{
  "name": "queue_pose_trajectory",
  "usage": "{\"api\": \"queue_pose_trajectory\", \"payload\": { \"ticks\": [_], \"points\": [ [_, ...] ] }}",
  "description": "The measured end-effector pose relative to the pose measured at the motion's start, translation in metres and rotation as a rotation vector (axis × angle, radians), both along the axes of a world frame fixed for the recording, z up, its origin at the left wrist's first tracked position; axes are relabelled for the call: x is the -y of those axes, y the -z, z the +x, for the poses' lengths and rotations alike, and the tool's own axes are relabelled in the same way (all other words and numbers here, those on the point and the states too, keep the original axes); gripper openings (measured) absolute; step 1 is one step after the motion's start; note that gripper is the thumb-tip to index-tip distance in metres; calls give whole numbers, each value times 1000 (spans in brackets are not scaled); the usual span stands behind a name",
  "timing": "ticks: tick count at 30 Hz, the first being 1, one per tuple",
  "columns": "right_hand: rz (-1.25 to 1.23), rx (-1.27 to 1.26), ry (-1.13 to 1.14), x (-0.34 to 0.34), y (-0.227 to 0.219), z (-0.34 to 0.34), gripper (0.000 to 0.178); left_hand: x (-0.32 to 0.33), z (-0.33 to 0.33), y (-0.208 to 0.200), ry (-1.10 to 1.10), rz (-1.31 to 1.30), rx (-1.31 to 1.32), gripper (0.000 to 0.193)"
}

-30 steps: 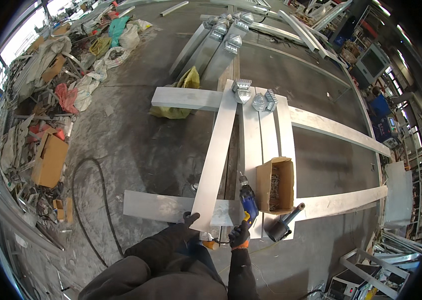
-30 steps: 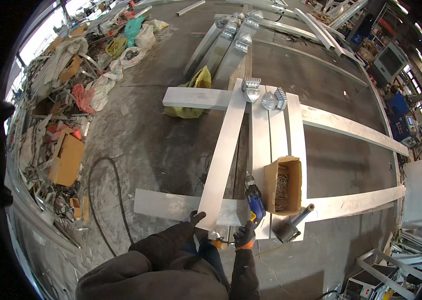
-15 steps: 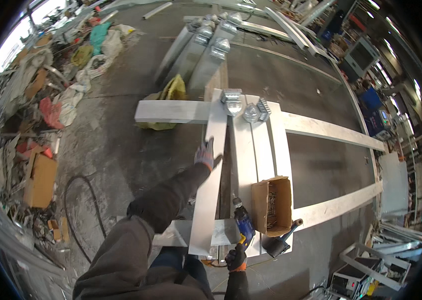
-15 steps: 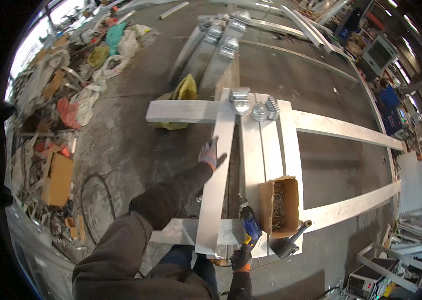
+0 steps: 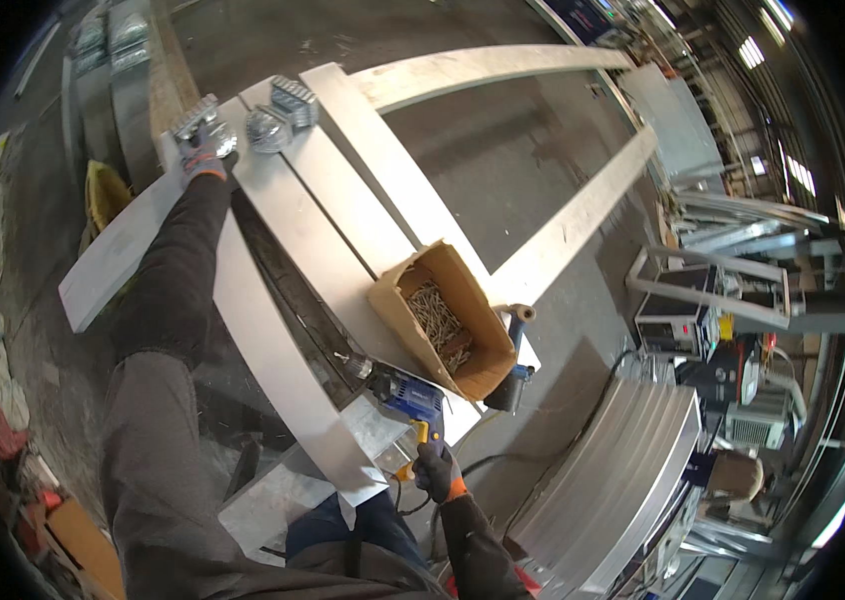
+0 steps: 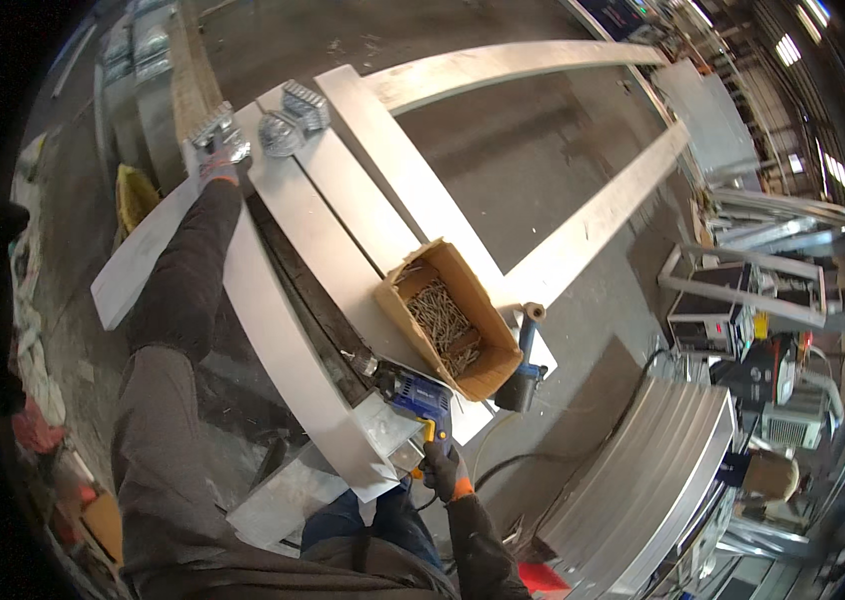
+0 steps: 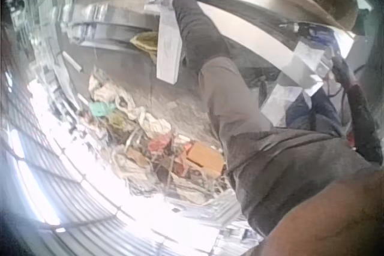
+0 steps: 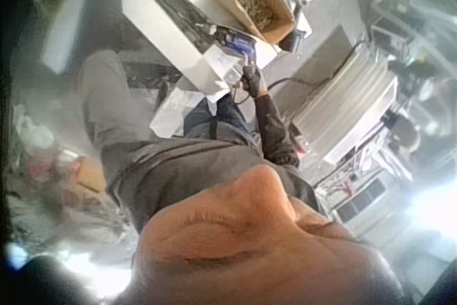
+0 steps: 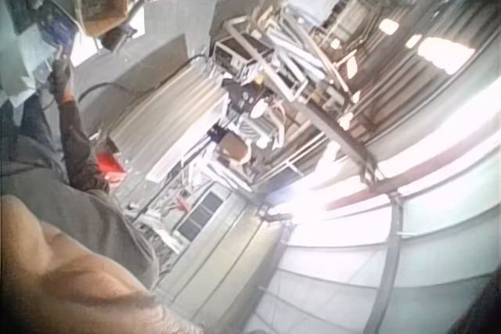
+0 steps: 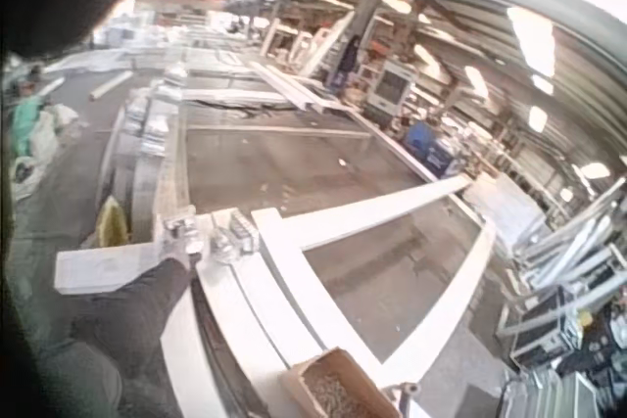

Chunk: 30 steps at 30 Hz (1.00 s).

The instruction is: The person assembles a white metal frame by repeatedly picking up metal brackets and fastening them to the frame using a pneumatic rivet gun. The person repositions the frame and brackets multiple times to attach them at different locations.

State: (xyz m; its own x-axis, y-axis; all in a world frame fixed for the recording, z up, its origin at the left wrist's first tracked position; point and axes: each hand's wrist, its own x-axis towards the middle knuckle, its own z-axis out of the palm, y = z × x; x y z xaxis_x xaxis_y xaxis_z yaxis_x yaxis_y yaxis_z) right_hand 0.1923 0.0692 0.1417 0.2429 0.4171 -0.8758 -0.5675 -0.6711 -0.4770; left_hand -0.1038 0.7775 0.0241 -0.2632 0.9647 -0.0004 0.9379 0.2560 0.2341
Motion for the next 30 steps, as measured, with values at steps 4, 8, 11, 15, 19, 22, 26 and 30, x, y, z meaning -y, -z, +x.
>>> {"api": "queue_pose_trajectory", "payload": {
  "ticks": [4,8,11,15,19,22,26,30],
  "points": [
    [-67,72,42,2,-12,-2,33,17,-11,-19,-247,141,668,78],
    [-69,160,16,36,-29,14,34,45,-26,-21,131,-130,86,80],
    [-64,183,11,62,-32,32,32,53,-17,-27,162,-74,6,84],
    [18,102,124,79,-20,46,29,63,3,-41,120,-76,120,94],
    [127,40,215,72,7,56,28,54,12,-14,21,28,105,111],
    [55,251,164,66,29,66,33,24,5,23,-76,78,305,103],
    [-53,459,97,70,54,87,42,12,-2,34,-546,121,737,91],
    [-14,550,48,78,74,101,34,102,13,-14,-86,375,308,93]
  ]
}}
